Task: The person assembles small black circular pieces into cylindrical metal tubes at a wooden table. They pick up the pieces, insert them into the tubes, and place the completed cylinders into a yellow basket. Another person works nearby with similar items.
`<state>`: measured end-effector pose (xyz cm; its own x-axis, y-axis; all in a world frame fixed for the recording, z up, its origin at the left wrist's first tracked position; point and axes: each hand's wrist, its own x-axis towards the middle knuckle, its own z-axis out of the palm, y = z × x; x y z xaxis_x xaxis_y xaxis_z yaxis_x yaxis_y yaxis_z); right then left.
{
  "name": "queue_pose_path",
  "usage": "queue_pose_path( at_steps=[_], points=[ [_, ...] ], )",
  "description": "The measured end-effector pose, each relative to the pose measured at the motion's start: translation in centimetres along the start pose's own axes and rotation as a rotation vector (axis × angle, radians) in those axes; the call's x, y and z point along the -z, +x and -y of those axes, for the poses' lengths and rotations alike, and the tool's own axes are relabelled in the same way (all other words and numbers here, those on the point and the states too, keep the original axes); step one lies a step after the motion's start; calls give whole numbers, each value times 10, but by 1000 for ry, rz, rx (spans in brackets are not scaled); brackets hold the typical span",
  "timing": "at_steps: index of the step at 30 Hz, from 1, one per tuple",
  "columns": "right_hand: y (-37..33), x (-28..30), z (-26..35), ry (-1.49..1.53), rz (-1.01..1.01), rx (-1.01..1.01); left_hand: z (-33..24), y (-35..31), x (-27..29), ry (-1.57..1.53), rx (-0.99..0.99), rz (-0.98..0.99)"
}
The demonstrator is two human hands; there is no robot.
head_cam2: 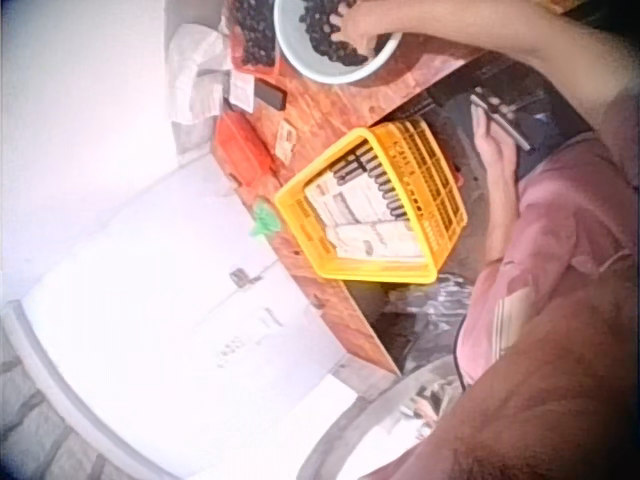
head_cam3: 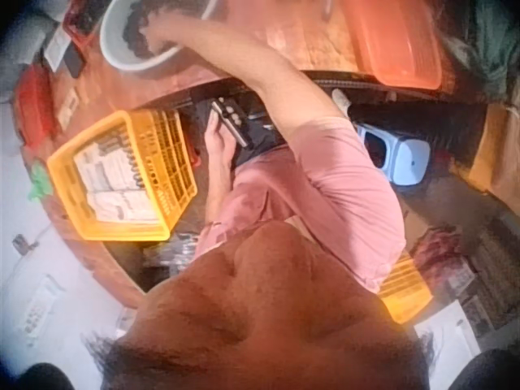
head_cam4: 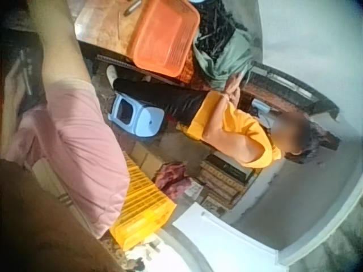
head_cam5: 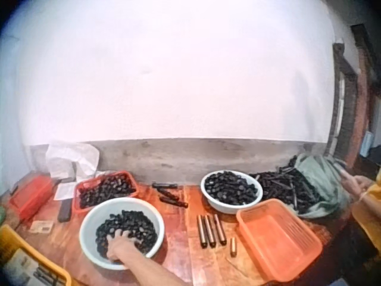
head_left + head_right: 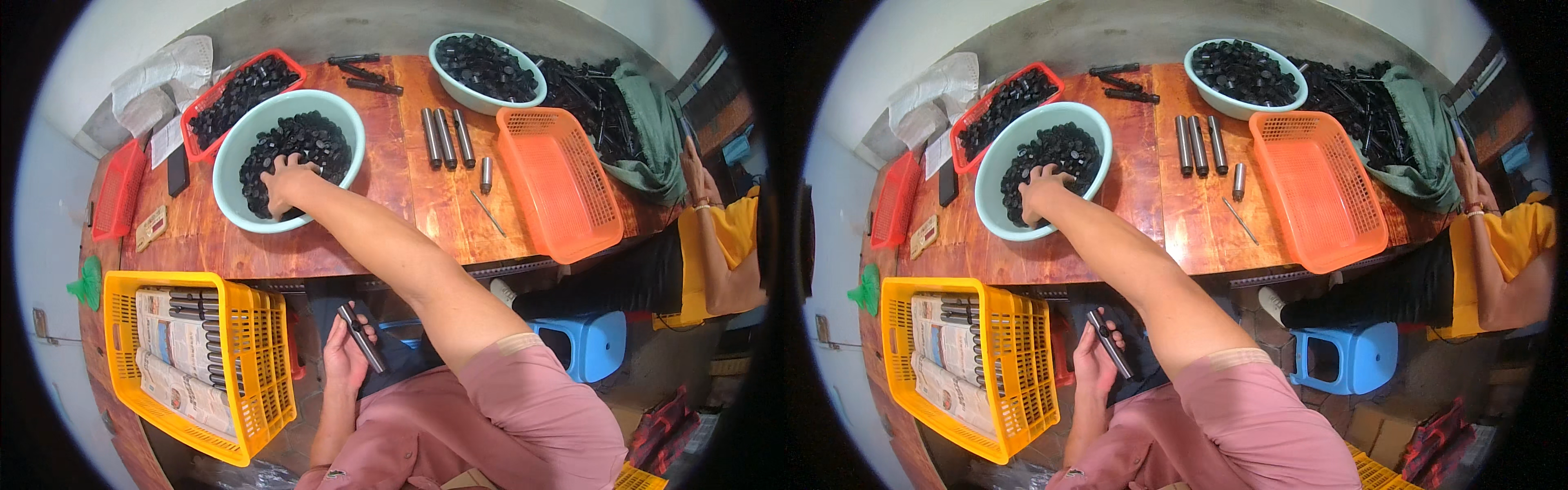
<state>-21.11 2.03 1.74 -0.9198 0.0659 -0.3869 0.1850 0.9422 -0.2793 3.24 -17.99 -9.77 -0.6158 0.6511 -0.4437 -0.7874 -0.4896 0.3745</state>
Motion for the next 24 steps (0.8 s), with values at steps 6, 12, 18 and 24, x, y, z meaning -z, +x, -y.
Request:
queue_pose_path(
  at_steps=[6, 12, 18, 24],
  points=[
    [28, -29, -2, 33, -171, 101, -9, -4, 15, 12, -31, -34],
    [37, -22, -8, 161, -192, 127, -12, -6, 14, -1, -55, -21],
    [11, 12, -29, 338, -258, 140, -12, -9, 11, 7, -40, -37],
    [-52, 69, -78, 678, -301, 116, 1, -11, 9, 17, -13, -6]
  ],
)
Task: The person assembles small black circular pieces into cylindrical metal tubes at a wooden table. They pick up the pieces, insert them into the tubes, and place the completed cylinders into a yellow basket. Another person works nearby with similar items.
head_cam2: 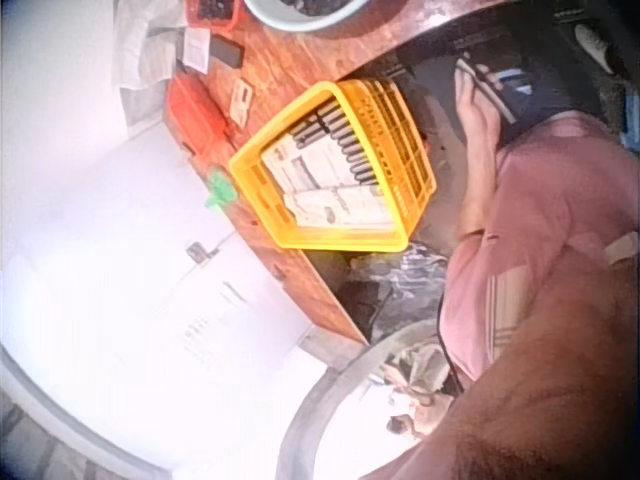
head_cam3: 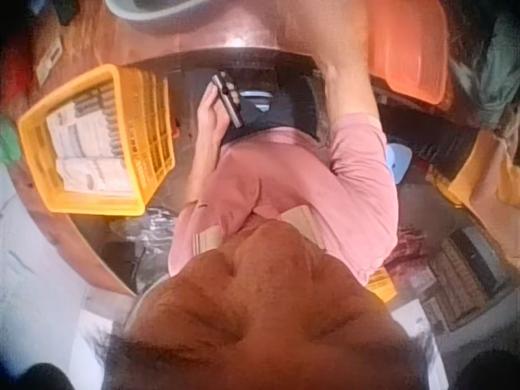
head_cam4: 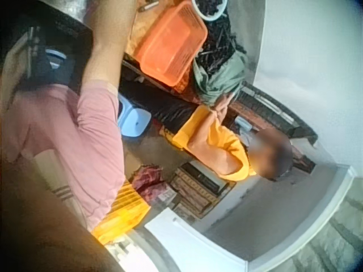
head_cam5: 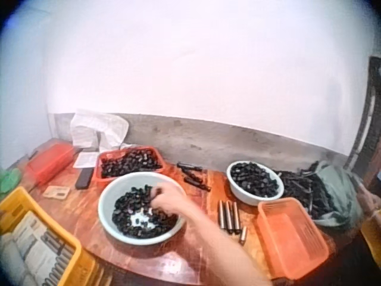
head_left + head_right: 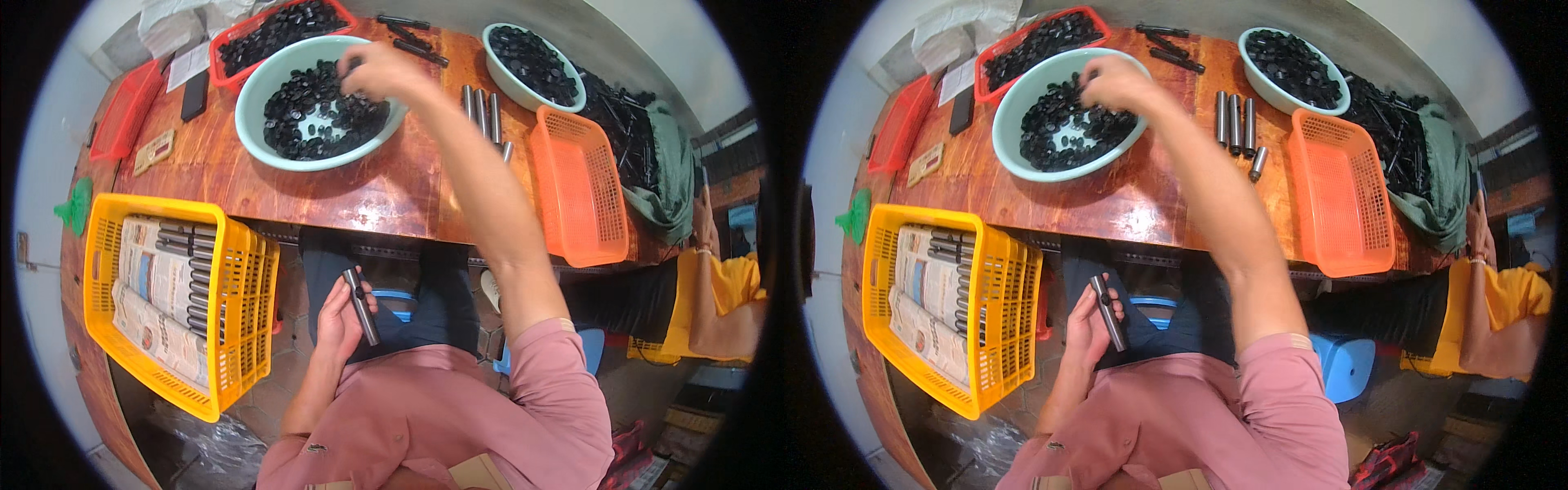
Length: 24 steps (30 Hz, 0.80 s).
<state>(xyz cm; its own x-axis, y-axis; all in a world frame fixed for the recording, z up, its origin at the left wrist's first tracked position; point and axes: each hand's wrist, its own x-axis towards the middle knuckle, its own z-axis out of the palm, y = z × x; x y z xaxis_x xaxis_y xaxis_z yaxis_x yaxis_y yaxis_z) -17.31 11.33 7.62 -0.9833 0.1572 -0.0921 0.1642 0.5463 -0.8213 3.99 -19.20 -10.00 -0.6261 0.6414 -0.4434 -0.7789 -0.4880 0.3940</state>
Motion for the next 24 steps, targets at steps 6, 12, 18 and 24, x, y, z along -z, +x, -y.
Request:
queue_pose_path(
  at_steps=[6, 12, 18, 24],
  points=[
    [-72, 68, -50, -202, -201, 17, 17, 4, -7, 49, 77, 26],
    [-87, 7, -143, -412, -367, 87, 21, 11, -17, 82, 129, 48],
    [-96, -36, -155, -460, -557, 21, 19, 11, -25, 113, 143, 75],
    [-119, -21, -143, -528, -499, 109, 21, 3, -20, 119, 163, 63]
  ],
)
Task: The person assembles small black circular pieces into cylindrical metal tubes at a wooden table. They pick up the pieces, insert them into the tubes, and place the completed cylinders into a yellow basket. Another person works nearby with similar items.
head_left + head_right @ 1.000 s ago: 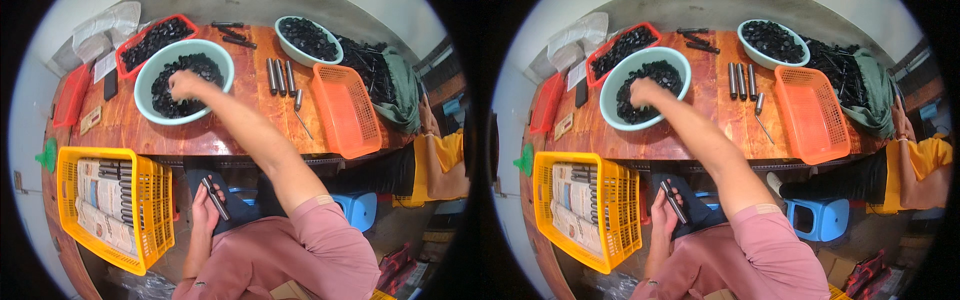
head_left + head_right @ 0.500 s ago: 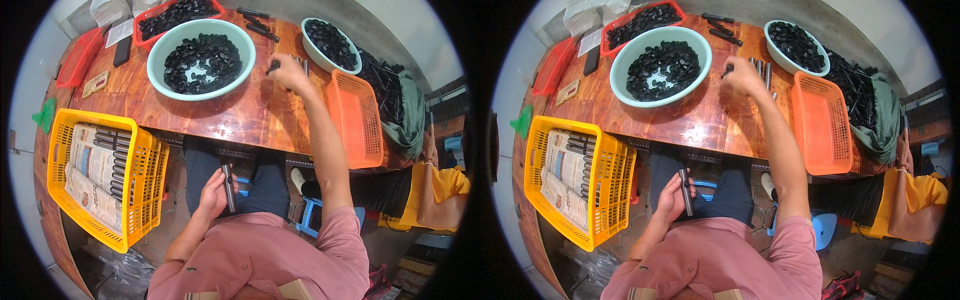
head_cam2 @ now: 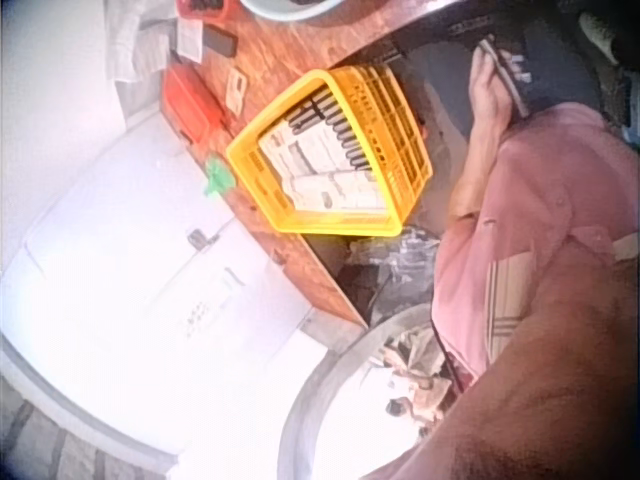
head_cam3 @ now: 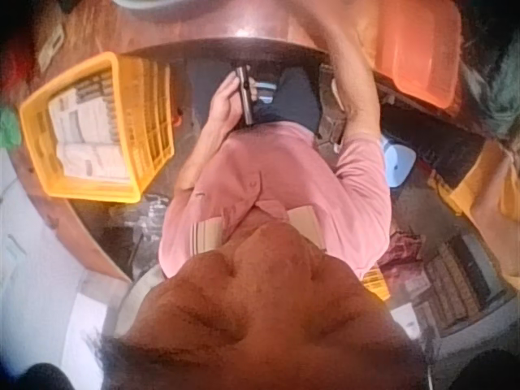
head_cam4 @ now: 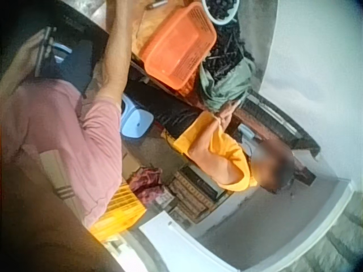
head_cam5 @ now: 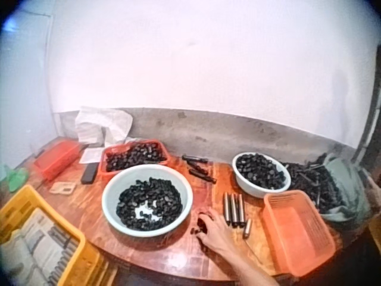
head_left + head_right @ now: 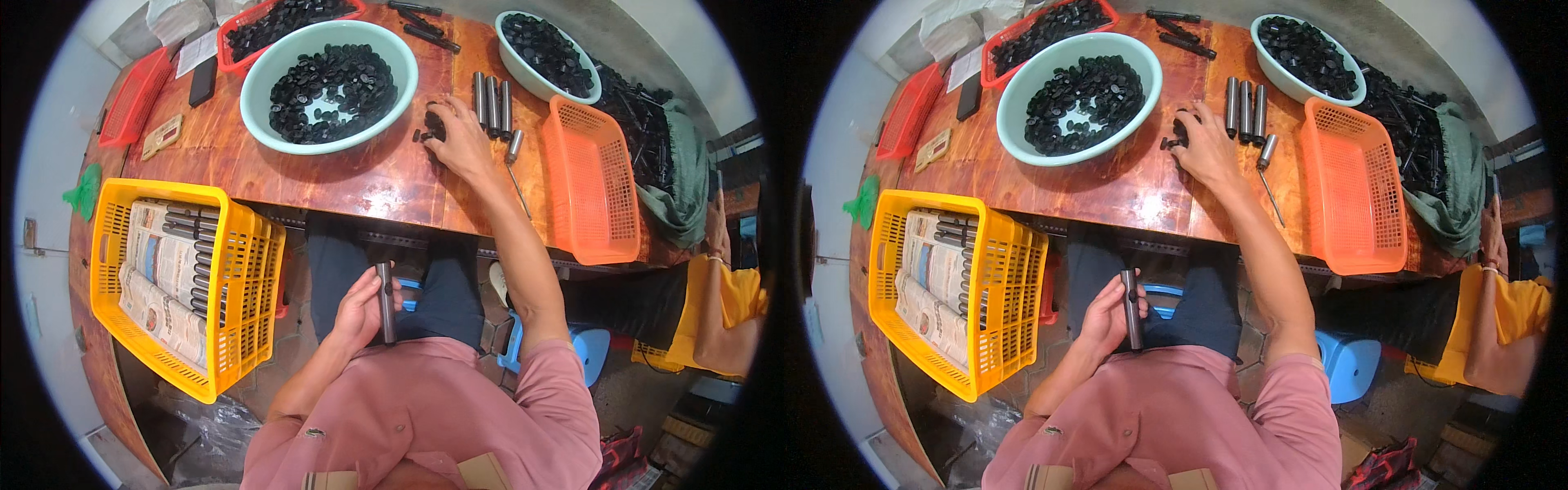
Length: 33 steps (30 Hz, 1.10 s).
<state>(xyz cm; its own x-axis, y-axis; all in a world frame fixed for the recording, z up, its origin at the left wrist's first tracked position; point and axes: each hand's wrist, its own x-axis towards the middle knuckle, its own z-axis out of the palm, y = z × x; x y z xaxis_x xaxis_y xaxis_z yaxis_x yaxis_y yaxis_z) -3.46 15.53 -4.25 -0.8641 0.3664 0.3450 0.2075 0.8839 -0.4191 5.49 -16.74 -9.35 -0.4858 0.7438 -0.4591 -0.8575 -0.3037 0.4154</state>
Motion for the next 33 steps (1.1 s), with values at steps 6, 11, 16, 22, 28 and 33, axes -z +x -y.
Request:
queue_pose_path(
  at_steps=[6, 11, 16, 22, 28, 33],
  points=[
    [-47, 38, 22, 78, -293, 232, -5, -19, 9, 9, 21, -56],
    [-182, 22, 73, 468, 69, 230, -41, -33, 15, 71, -29, -82],
    [-282, -116, 35, 137, 1030, -174, -105, 10, -13, 307, -432, -198],
    [-306, -214, -5, 371, 1493, -318, -168, 90, -51, 70, -673, -330],
    [-334, -255, -23, 275, 1617, -285, -183, 99, -57, 75, -770, -439],
    [-347, -265, -21, 95, 1616, -32, -192, 85, -37, -11, -831, -495]
  ],
)
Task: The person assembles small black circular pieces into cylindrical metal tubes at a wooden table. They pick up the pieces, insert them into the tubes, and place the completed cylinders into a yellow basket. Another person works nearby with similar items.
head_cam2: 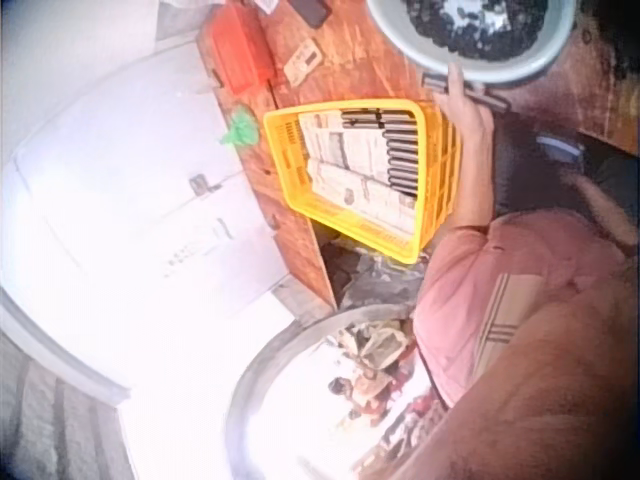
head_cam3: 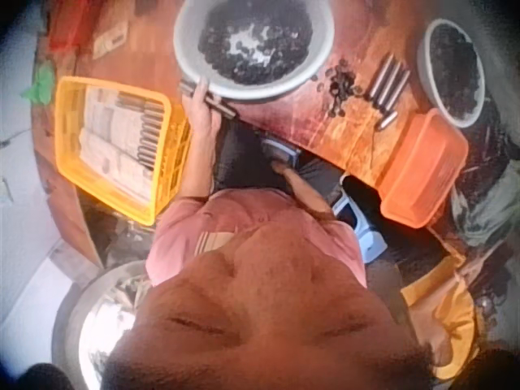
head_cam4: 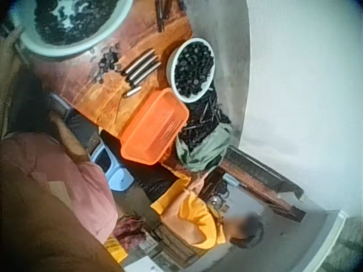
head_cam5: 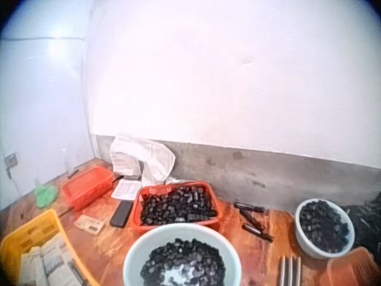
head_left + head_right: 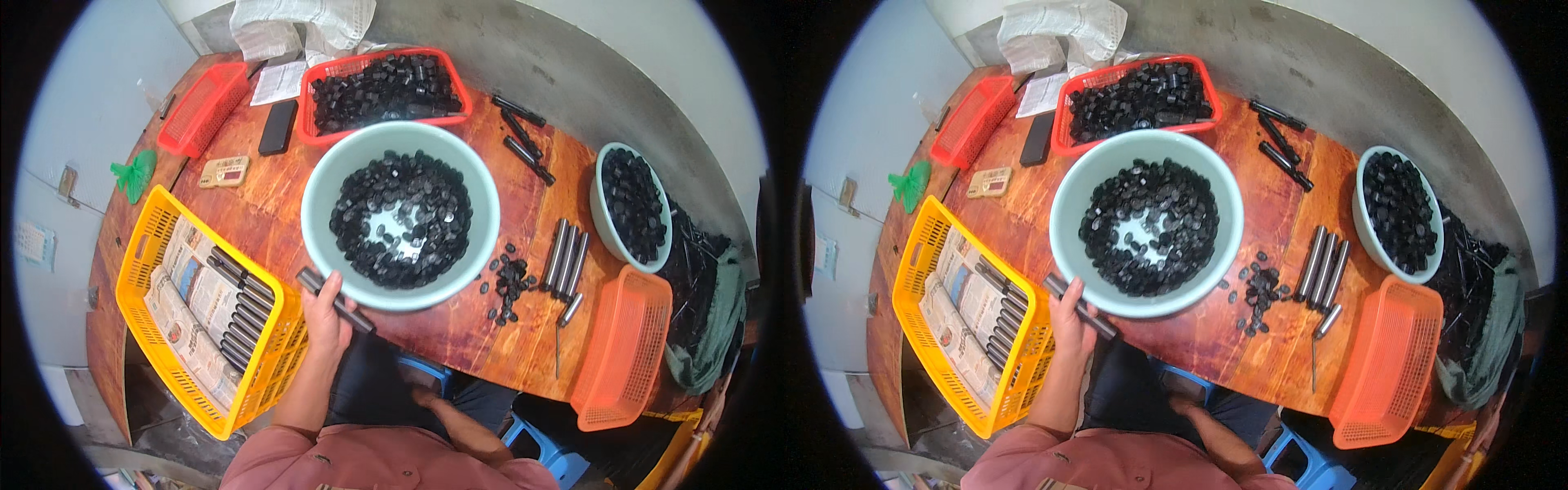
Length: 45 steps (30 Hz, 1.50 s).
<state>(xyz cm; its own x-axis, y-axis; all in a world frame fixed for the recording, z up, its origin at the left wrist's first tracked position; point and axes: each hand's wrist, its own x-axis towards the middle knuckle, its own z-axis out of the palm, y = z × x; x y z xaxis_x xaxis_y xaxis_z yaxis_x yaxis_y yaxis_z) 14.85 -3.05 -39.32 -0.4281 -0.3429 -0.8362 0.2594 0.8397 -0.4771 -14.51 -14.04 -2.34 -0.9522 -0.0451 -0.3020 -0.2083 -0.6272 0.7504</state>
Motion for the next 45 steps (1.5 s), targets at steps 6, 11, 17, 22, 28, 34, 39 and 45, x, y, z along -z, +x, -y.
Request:
queue_pose_path(
  at_steps=[6, 11, 17, 22, 28, 34, 39, 45],
  points=[
    [-147, 125, 99, -153, 0, 78, -20, -13, 4, 36, -11, -140],
    [-340, 254, 162, 396, -656, 670, -29, -6, 22, 52, -82, -165],
    [-319, 454, 136, 350, -1490, 584, -18, -9, 15, 42, -49, -124],
    [-202, 610, 135, 723, -1431, 67, -13, -15, 55, 28, 20, 25],
    [-151, 629, 138, 1600, -682, 760, -25, -52, 56, 128, 147, 101],
    [-153, 647, 124, 1840, -497, 670, -39, -61, 71, 71, 198, 159],
    [-164, 635, 154, 1584, -1032, 537, -51, -58, 81, 85, 195, 241],
    [-164, 696, 73, 1426, -909, 497, -46, -48, 79, 67, 253, 283]
  ],
)
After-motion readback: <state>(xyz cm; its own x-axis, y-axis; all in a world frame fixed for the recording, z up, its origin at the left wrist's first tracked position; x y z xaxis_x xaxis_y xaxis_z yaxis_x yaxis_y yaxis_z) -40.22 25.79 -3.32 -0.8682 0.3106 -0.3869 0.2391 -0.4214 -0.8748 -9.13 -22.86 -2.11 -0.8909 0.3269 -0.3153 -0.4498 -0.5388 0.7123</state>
